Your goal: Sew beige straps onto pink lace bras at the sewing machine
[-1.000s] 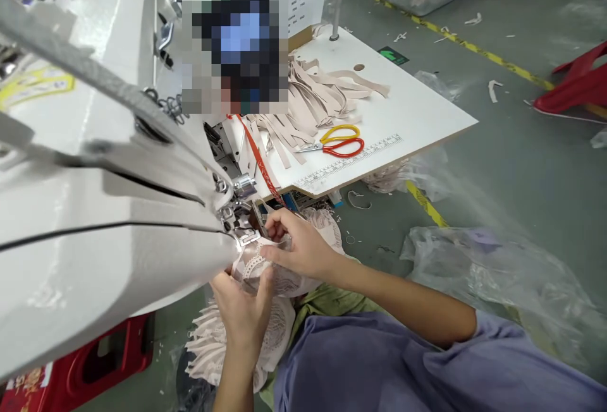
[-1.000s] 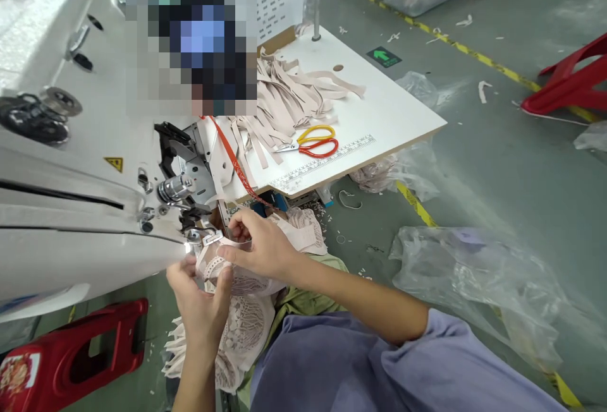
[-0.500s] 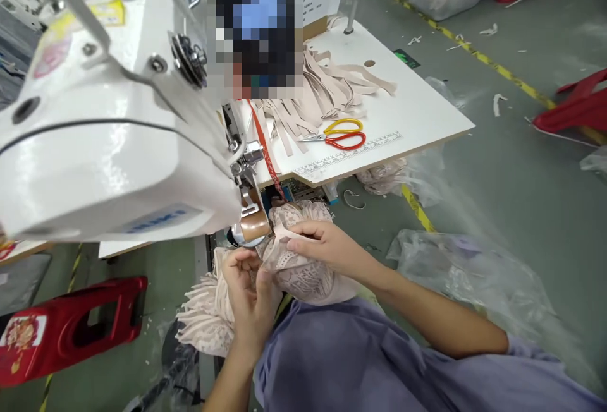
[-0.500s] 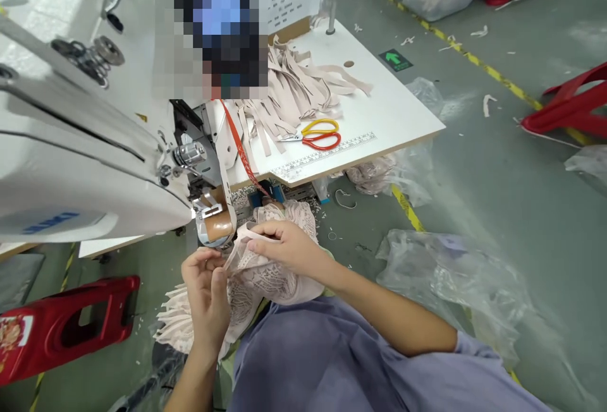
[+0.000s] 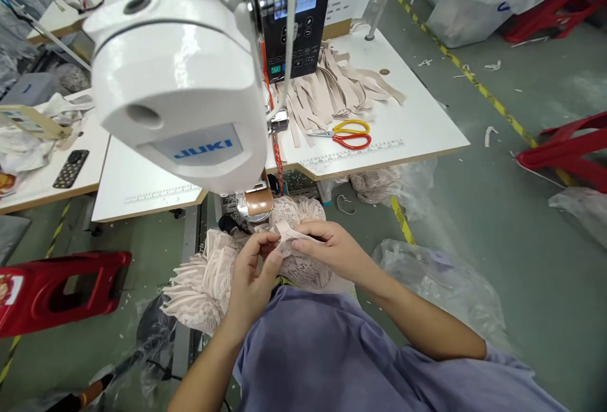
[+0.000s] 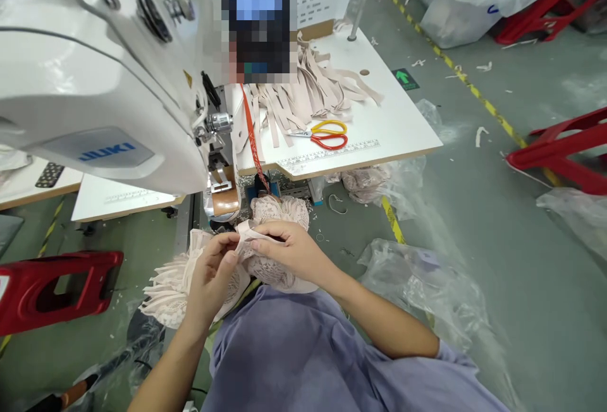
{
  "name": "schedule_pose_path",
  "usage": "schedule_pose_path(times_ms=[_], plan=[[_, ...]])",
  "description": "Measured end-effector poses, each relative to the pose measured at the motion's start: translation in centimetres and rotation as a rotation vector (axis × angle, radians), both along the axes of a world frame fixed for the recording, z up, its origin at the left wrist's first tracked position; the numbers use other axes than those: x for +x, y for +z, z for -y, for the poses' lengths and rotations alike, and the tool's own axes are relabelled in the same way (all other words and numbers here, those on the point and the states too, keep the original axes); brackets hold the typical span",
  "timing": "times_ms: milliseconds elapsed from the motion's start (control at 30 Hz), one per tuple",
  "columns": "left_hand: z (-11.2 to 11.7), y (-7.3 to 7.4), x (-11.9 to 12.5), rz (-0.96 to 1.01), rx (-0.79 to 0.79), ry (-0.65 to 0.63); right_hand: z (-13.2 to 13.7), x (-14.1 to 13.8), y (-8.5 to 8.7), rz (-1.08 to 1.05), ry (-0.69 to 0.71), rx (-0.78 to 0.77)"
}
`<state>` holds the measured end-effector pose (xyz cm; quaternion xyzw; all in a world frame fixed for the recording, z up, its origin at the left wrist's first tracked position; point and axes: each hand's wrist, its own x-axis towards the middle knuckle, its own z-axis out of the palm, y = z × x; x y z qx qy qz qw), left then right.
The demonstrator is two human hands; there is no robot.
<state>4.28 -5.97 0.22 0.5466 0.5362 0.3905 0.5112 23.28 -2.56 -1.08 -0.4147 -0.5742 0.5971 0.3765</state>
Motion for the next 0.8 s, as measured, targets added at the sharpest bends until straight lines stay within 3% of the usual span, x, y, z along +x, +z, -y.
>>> schedule_pose_path(times_ms=[167, 267, 333, 400, 467, 500, 600, 700, 800], plan=[[0.3, -0.1, 0.4, -0.017, -0.061, 0.012, 1.7, -1.2, -0.4, 0.141, 0.0, 0.118], [0.2, -0.3, -0.2, -0.038, -0.087, 0.029, 0.7, 0.0, -1.0, 0.289, 0.033, 0.263], [0.1, -0.3, -0.9, -0.053, -0.104, 0.041, -2.3, 2.4, -1.8, 0.437, -0.086, 0.369], [0.1, -0.4, -1.7, -0.046, -0.119, 0.034, -6.9, 5.7, -2.9, 0.632, -0.341, 0.452], [0.0, -0.4, -2.3, -0.023, -0.121, 0.019, -12.0, 9.0, -4.2, 0.9, -0.432, 0.51], [0.0, -0.4, -2.6, -0.008, -0.12, 0.015, -14.3, 10.4, -4.9, 1.051, -0.365, 0.509], [-0.1, -0.4, -3.1, 0.036, -0.139, 0.015, -18.6, 13.1, -6.1, 1.206, -0.197, 0.452], [0.0, -0.5, -3.5, 0.082, -0.185, 0.018, -19.1, 14.0, -6.2, 1.286, -0.113, 0.44], [0.0, -0.8, -4.0, 0.134, -0.225, 0.02, -17.6, 14.2, -5.5, 1.345, -0.064, 0.45]])
